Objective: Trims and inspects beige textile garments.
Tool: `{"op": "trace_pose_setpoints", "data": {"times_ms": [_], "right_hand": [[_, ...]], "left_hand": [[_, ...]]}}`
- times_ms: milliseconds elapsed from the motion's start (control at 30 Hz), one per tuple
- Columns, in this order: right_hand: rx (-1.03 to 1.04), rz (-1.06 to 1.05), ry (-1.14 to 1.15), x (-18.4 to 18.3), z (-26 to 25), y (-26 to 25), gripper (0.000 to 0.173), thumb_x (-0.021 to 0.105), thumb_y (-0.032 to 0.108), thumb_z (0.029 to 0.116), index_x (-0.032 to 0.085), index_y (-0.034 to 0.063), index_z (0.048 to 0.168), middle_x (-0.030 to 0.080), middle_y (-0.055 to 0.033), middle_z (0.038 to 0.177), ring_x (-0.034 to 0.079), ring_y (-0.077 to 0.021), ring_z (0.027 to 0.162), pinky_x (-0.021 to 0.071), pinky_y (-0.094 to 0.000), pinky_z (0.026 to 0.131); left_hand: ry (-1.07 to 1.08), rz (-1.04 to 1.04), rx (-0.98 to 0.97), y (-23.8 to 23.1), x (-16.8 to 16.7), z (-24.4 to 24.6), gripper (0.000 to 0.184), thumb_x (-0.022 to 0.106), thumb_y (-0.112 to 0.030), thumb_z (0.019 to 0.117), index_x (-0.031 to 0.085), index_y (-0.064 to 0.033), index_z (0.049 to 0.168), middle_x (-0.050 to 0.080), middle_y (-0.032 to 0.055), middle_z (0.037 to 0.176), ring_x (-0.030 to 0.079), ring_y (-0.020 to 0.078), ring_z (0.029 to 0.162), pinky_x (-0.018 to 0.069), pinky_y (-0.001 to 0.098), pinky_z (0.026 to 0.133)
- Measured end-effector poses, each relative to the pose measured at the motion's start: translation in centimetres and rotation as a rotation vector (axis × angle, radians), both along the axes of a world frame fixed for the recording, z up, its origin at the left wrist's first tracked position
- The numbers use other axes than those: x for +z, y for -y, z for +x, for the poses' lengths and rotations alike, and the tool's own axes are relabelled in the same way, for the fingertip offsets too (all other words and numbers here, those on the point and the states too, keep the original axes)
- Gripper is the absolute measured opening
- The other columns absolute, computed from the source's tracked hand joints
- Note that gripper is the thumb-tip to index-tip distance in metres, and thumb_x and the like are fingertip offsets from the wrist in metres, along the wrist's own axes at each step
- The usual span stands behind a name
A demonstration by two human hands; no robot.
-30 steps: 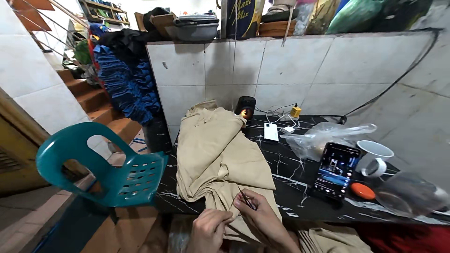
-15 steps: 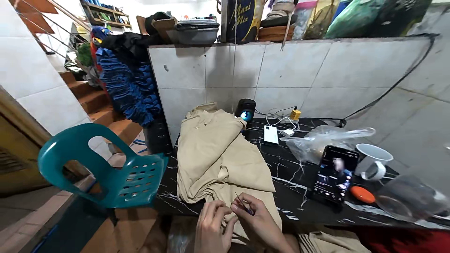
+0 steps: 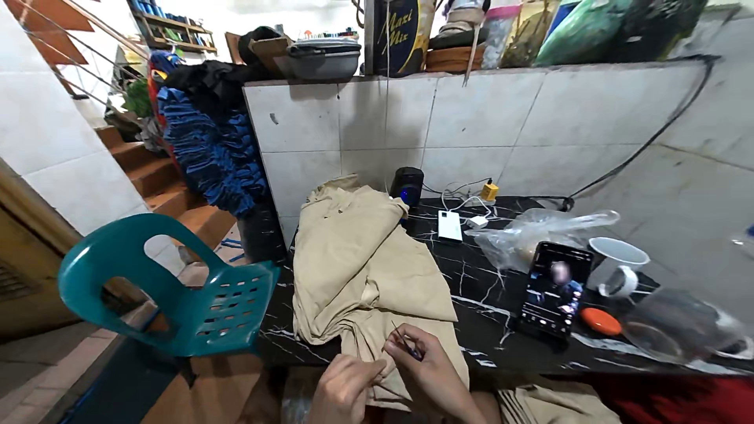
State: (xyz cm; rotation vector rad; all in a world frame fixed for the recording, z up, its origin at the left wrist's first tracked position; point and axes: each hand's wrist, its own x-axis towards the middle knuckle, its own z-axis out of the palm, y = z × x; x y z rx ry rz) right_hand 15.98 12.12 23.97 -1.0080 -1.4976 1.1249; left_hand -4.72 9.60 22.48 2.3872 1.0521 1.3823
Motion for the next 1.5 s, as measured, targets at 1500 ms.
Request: {"op": "trace_pose_setpoints", "data": {"times_ms": [1500], "right_hand": [[-0.370,0.323,0.772,2.4,-0.7,6.4,0.037,0.067,0.040,0.0986,0.072,0.0042,0.110,0.074,-0.0095,0.087,0.072,-0.0228,0.069,0.0592,-0.0445,0.059]], "left_hand": [[-0.062,-0.413,-0.056,1.9,2.1,-2.4,0.027,0.071,-0.038,0.0960,0.079,-0.0118,0.096,0.066,0.0112,0.118,0.063,0.0228,0.109,0.0538,0.0425,0.097]]}}
